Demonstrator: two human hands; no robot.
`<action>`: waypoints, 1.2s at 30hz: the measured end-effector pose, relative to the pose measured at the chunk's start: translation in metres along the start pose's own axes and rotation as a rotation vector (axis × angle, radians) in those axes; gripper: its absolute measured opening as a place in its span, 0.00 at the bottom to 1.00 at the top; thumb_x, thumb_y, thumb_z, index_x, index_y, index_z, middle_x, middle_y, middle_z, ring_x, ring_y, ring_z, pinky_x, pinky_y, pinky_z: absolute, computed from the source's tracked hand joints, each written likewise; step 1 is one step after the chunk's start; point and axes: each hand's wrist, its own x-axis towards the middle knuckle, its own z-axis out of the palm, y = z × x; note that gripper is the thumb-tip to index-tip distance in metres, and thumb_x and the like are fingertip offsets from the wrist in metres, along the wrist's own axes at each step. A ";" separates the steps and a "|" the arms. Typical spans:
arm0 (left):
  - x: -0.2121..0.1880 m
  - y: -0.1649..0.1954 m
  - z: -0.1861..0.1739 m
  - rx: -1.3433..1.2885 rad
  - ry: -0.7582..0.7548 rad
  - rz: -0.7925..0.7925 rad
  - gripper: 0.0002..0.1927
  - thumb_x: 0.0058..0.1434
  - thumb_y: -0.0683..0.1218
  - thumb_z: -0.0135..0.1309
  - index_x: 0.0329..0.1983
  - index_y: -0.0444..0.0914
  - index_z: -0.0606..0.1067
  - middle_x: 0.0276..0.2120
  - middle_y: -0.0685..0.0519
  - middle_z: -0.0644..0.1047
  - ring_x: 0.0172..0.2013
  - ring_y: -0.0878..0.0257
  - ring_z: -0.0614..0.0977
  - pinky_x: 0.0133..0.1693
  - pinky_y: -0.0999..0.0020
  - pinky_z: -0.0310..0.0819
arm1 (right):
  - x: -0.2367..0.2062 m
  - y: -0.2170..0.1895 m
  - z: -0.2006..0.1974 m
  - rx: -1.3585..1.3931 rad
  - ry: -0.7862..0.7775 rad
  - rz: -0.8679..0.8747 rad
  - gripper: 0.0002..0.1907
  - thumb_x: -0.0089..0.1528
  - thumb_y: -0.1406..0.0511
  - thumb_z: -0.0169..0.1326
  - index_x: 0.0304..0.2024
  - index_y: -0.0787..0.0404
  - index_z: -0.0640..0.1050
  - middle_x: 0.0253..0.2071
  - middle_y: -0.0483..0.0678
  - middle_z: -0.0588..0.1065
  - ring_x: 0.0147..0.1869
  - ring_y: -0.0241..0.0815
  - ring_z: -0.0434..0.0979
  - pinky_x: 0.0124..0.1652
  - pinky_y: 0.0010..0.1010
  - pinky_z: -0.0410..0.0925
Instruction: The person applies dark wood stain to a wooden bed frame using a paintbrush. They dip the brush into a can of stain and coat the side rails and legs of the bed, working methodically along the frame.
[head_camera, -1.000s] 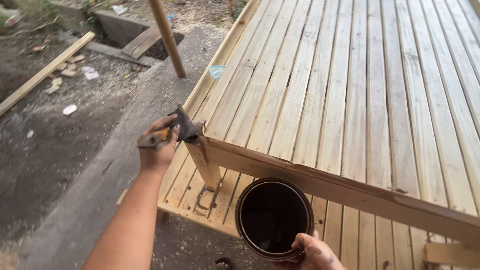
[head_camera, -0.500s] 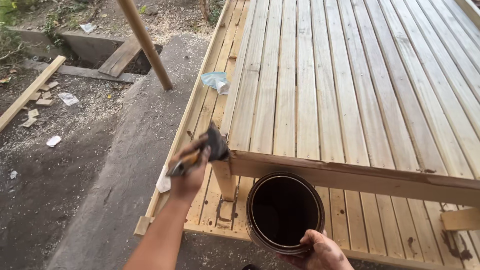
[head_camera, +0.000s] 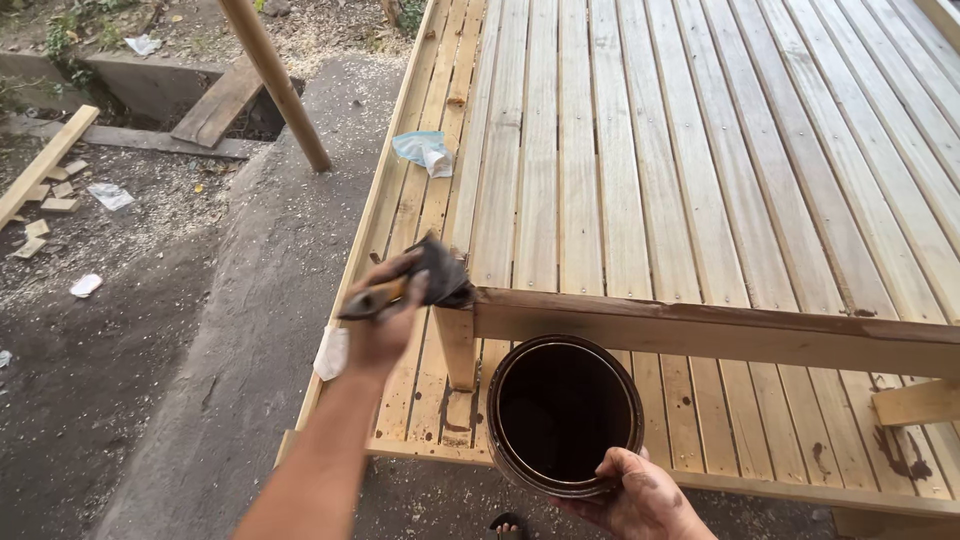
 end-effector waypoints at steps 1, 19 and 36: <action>0.001 0.003 -0.011 0.028 -0.044 0.013 0.10 0.67 0.44 0.59 0.50 0.37 0.80 0.45 0.46 0.83 0.44 0.62 0.86 0.45 0.69 0.82 | -0.001 0.000 0.001 0.004 0.040 0.011 0.10 0.64 0.66 0.39 0.28 0.63 0.65 0.40 0.66 0.73 0.45 0.66 0.79 0.52 0.64 0.73; 0.023 -0.011 -0.003 -0.020 -0.037 -0.021 0.11 0.64 0.42 0.61 0.49 0.38 0.81 0.46 0.47 0.84 0.44 0.61 0.85 0.49 0.69 0.83 | -0.040 -0.010 0.041 -0.074 0.159 0.058 0.11 0.59 0.73 0.37 0.44 0.63 0.57 0.46 0.67 0.74 0.48 0.63 0.79 0.56 0.58 0.76; 0.019 -0.008 0.003 -0.512 0.040 -0.339 0.10 0.67 0.42 0.57 0.50 0.36 0.80 0.48 0.46 0.83 0.45 0.62 0.86 0.52 0.69 0.81 | -0.021 -0.008 0.020 -0.050 0.061 0.068 0.07 0.62 0.70 0.36 0.29 0.64 0.64 0.40 0.67 0.77 0.45 0.63 0.81 0.54 0.58 0.77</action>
